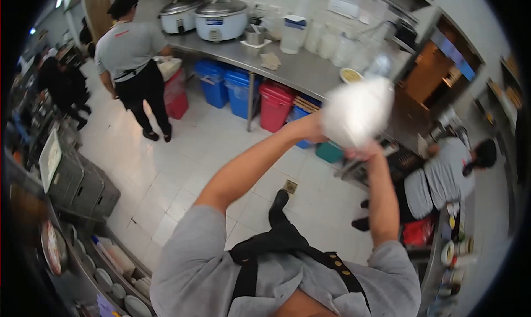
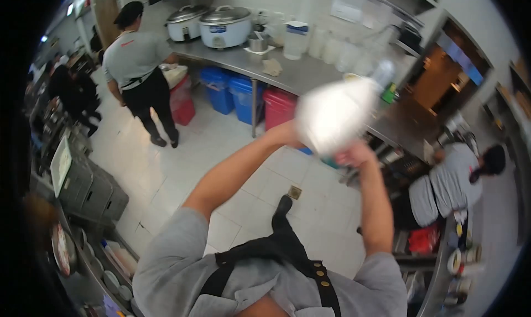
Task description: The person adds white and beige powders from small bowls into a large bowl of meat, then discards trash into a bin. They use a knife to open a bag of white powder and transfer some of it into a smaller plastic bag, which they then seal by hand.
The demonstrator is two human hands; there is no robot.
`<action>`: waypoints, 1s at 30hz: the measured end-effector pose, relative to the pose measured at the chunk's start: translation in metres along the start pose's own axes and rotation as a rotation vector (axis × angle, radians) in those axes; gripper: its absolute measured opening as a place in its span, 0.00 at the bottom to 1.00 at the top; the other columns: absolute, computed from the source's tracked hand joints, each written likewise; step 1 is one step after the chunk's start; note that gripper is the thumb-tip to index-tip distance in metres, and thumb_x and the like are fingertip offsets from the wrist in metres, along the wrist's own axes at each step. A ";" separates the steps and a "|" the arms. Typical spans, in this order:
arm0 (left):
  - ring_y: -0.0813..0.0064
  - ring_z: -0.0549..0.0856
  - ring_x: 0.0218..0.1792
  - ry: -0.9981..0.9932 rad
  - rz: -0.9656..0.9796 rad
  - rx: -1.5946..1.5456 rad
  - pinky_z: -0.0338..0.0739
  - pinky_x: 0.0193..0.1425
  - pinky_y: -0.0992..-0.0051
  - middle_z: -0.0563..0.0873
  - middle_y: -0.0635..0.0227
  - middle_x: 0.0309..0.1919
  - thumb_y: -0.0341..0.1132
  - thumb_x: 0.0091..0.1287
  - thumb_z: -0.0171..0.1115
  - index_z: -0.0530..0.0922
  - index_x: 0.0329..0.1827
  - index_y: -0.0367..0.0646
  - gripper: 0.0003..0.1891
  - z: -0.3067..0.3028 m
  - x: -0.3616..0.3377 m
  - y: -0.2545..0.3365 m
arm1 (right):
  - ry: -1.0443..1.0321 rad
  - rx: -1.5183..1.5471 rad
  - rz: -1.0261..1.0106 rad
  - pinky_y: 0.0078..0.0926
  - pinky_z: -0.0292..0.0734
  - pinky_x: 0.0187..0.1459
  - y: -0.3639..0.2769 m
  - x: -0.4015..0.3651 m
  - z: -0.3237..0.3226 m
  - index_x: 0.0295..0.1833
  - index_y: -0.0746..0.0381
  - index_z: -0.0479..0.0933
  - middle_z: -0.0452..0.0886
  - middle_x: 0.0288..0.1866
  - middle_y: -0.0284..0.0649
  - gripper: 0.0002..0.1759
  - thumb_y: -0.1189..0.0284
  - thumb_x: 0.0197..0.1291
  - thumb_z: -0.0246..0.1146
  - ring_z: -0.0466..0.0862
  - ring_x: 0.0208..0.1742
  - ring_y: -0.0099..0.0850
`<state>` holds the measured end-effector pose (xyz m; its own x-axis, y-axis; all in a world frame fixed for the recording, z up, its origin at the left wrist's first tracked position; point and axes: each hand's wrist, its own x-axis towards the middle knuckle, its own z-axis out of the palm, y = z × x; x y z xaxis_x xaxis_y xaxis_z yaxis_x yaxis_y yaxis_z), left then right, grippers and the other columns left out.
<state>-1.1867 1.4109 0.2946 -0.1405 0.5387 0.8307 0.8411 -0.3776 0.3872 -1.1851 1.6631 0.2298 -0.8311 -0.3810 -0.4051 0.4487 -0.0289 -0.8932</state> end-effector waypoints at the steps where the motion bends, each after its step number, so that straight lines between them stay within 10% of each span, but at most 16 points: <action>1: 0.61 0.82 0.36 -0.040 -0.038 0.065 0.74 0.45 0.68 0.83 0.63 0.32 0.38 0.55 0.65 0.78 0.42 0.41 0.15 -0.013 0.023 -0.015 | -0.048 -0.011 0.007 0.23 0.67 0.19 -0.021 0.025 -0.017 0.38 0.62 0.75 0.73 0.19 0.31 0.10 0.65 0.61 0.60 0.73 0.17 0.25; 4: 0.51 0.81 0.40 -0.164 -0.192 0.365 0.75 0.43 0.63 0.83 0.52 0.36 0.31 0.41 0.65 0.79 0.45 0.42 0.22 -0.030 0.062 -0.090 | -0.012 -0.494 -0.447 0.19 0.74 0.31 -0.120 0.071 -0.035 0.41 0.60 0.79 0.78 0.29 0.32 0.11 0.64 0.58 0.62 0.77 0.28 0.21; 7: 0.49 0.80 0.38 -0.378 -0.334 0.577 0.75 0.41 0.59 0.82 0.51 0.35 0.26 0.39 0.60 0.80 0.42 0.43 0.21 -0.048 0.072 -0.182 | 0.073 -0.994 -0.106 0.18 0.74 0.39 -0.172 0.139 -0.076 0.47 0.59 0.79 0.79 0.34 0.31 0.15 0.63 0.58 0.63 0.77 0.34 0.18; 11: 0.48 0.79 0.37 -0.467 -0.635 0.674 0.73 0.44 0.57 0.81 0.49 0.31 0.26 0.40 0.58 0.79 0.35 0.38 0.15 -0.094 0.045 -0.353 | -0.112 -0.597 -0.407 0.21 0.70 0.26 -0.162 0.291 -0.163 0.36 0.60 0.78 0.77 0.25 0.28 0.12 0.62 0.61 0.60 0.75 0.28 0.19; 16: 0.48 0.78 0.44 -0.511 -0.506 0.812 0.71 0.51 0.55 0.81 0.48 0.38 0.26 0.43 0.59 0.76 0.41 0.36 0.18 -0.138 0.038 -0.481 | 0.401 -0.723 -0.317 0.25 0.66 0.19 -0.162 0.447 -0.195 0.23 0.62 0.75 0.70 0.13 0.33 0.13 0.69 0.60 0.58 0.68 0.14 0.24; 22: 0.52 0.79 0.42 -0.740 -0.770 0.667 0.73 0.48 0.55 0.81 0.50 0.39 0.30 0.49 0.56 0.75 0.48 0.38 0.20 -0.156 0.014 -0.608 | 0.647 -0.815 -0.362 0.32 0.72 0.25 -0.121 0.517 -0.220 0.25 0.64 0.78 0.78 0.17 0.43 0.10 0.75 0.55 0.56 0.79 0.20 0.31; 24: 0.53 0.80 0.41 -0.727 -0.879 0.637 0.75 0.44 0.55 0.81 0.51 0.38 0.32 0.50 0.56 0.76 0.47 0.37 0.19 -0.155 0.004 -0.640 | 0.998 -0.573 -0.728 0.33 0.75 0.29 -0.102 0.529 -0.218 0.27 0.65 0.79 0.80 0.22 0.47 0.08 0.77 0.53 0.56 0.82 0.25 0.36; 30: 0.64 0.83 0.36 -0.248 -1.772 -0.418 0.78 0.37 0.60 0.82 0.57 0.32 0.34 0.51 0.59 0.78 0.38 0.39 0.12 -0.155 0.030 -0.689 | 1.206 -0.649 -0.922 0.36 0.76 0.33 -0.109 0.503 -0.191 0.34 0.63 0.81 0.80 0.30 0.46 0.10 0.86 0.47 0.58 0.81 0.30 0.45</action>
<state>-1.8512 1.5706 0.1147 -0.5093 0.5370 -0.6725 -0.3673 0.5710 0.7342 -1.7147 1.6516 0.0858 -0.6223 0.4457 0.6435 -0.2555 0.6613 -0.7052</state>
